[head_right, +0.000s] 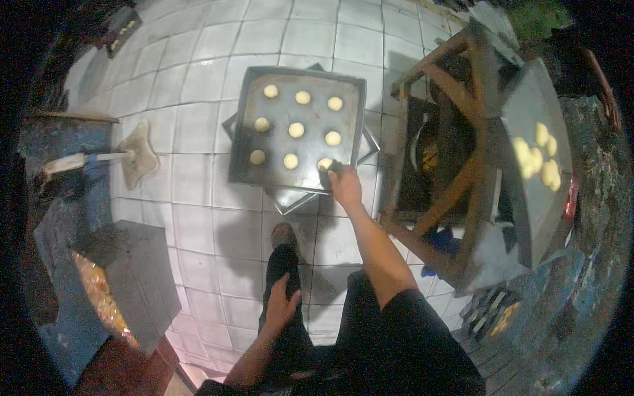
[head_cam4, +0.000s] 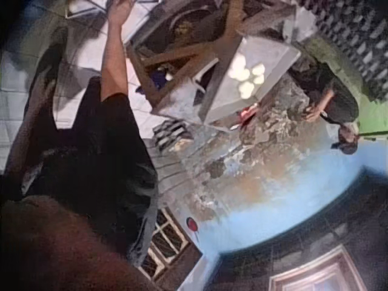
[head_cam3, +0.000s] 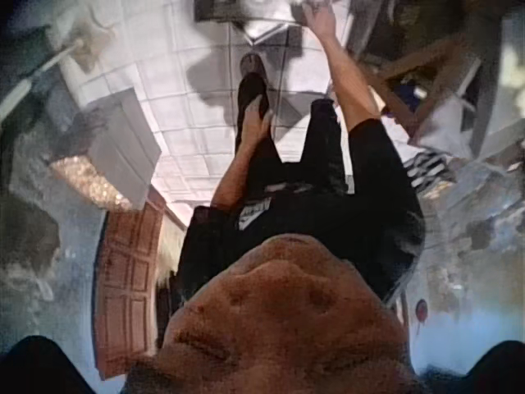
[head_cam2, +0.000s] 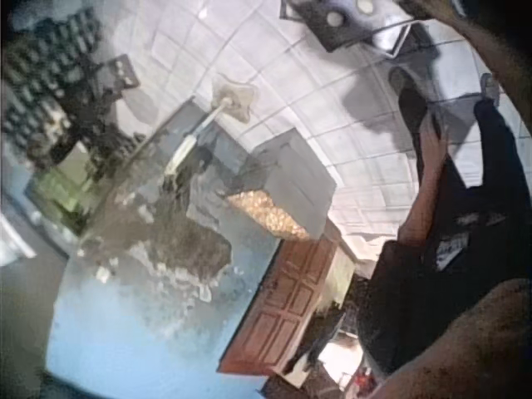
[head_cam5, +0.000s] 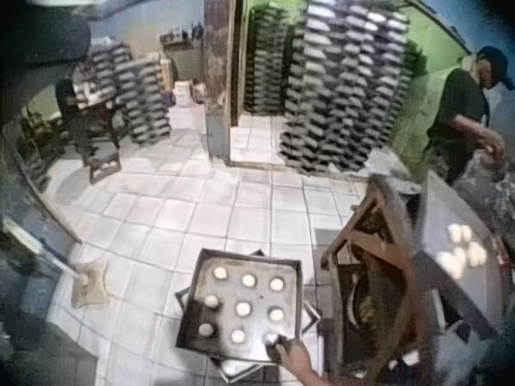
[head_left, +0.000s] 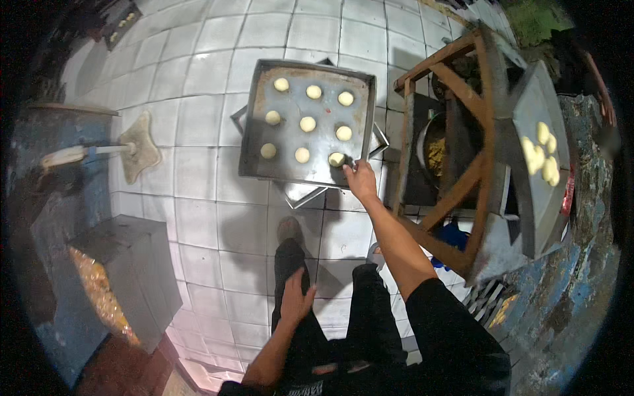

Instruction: The person prepares dough rolls by flattening small pieces of dough, adding a red filling, and shaping them into rounds before placing them on a tray.

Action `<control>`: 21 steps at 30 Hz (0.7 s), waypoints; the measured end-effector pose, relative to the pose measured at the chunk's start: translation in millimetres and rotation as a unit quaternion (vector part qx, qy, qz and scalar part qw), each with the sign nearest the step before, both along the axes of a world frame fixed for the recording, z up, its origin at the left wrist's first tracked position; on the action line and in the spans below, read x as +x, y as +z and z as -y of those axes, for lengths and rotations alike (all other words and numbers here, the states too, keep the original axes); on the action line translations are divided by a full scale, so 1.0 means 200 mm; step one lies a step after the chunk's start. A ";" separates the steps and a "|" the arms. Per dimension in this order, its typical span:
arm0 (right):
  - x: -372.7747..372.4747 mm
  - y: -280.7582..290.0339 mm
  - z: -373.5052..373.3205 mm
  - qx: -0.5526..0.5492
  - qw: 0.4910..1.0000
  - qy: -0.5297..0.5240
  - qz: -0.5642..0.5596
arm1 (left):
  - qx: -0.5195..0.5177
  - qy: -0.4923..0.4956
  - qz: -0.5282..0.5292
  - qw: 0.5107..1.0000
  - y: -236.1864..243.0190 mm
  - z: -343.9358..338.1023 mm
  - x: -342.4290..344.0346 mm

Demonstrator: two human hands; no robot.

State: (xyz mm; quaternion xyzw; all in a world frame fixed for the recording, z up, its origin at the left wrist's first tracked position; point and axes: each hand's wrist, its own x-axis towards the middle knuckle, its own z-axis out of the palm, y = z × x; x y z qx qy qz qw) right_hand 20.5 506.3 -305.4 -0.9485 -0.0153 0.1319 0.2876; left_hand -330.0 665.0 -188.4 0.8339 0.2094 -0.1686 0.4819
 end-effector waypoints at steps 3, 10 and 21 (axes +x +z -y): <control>0.06 -0.38 -0.14 -0.067 0.998 0.013 0.005 | -0.025 -0.029 -0.073 0.997 0.02 -0.14 0.03; 0.15 -0.63 -0.34 -0.114 0.974 0.182 0.067 | -0.030 -0.057 -0.119 0.991 -0.05 -0.34 0.09; 0.28 -0.64 -0.23 -0.084 0.932 0.336 0.110 | 0.008 -0.106 -0.093 0.990 -0.11 -0.37 0.16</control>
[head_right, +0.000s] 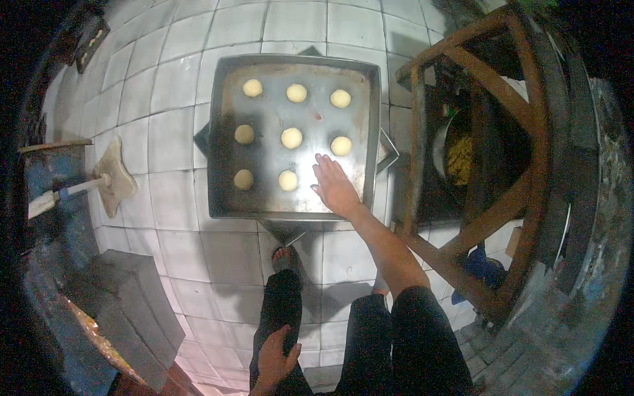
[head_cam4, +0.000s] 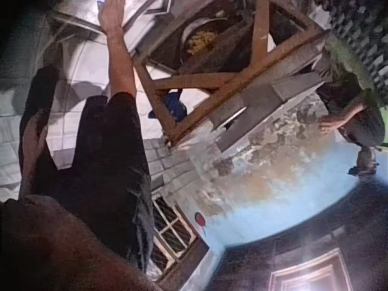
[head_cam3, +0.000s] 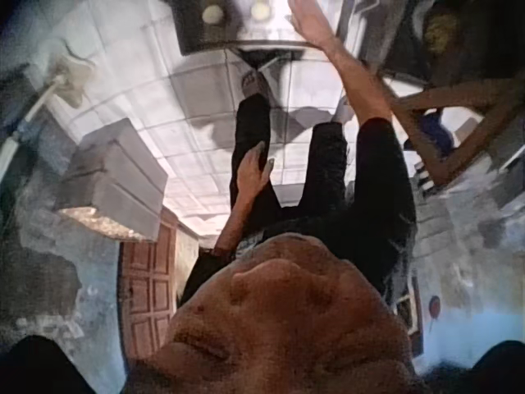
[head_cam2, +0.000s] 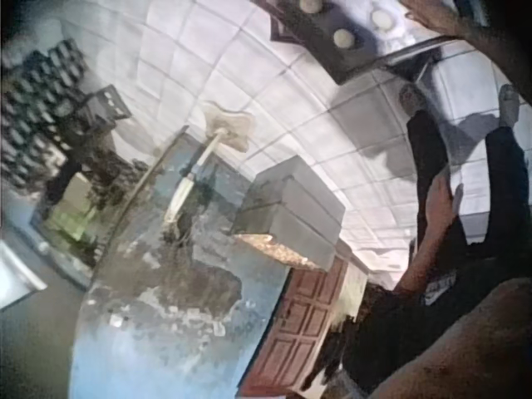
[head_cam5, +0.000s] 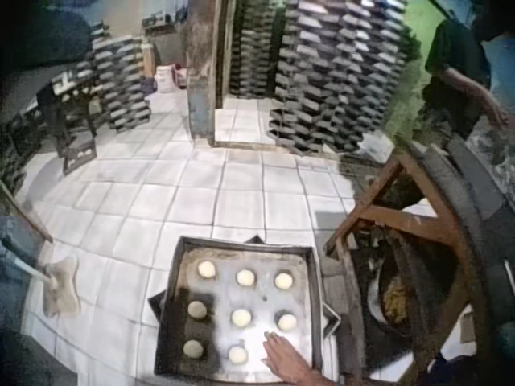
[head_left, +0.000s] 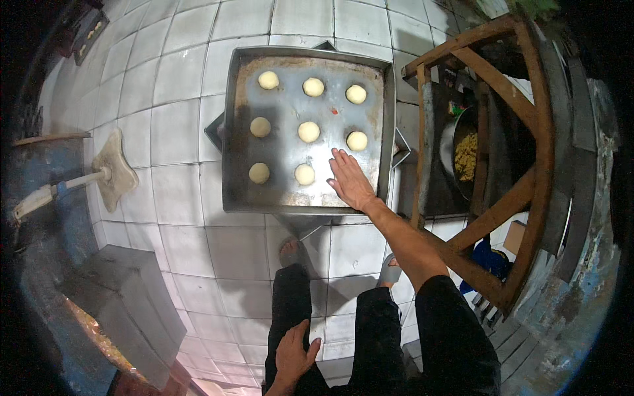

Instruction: The person prepares dough rolls by flattening small pieces of dough, adding a red filling, and shaping them into rounds before placing them on a tray.

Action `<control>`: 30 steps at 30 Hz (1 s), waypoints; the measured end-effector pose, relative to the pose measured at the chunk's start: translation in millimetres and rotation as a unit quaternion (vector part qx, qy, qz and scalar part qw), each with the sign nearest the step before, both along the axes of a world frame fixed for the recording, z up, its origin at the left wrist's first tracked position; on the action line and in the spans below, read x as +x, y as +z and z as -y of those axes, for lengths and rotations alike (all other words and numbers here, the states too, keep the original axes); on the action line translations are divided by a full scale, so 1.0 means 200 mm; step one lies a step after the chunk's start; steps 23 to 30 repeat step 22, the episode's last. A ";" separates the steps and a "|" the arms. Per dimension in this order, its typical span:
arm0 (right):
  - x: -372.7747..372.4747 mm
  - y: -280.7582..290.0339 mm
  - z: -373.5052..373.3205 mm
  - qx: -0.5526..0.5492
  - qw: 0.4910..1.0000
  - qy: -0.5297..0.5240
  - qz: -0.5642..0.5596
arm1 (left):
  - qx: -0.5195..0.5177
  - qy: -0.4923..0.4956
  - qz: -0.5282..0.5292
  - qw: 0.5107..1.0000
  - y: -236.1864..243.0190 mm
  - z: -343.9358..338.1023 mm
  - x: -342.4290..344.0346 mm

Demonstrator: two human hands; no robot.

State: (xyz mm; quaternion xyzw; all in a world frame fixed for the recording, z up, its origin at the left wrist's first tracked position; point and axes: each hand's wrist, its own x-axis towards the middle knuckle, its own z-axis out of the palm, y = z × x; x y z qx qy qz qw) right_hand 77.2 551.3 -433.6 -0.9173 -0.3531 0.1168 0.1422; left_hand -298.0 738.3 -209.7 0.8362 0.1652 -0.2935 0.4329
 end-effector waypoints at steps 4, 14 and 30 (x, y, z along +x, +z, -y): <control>-0.04 0.45 -0.04 0.205 0.901 -0.234 -0.303 | -0.013 0.034 -0.003 0.999 0.06 0.00 -0.04; -2.78 1.12 1.86 -0.238 0.861 -0.274 -0.356 | -0.276 0.481 -0.152 0.818 -0.05 -0.11 -0.29; -3.47 1.43 2.39 0.104 0.660 -0.629 -0.397 | -0.156 0.360 -0.036 0.919 0.34 -0.05 -0.09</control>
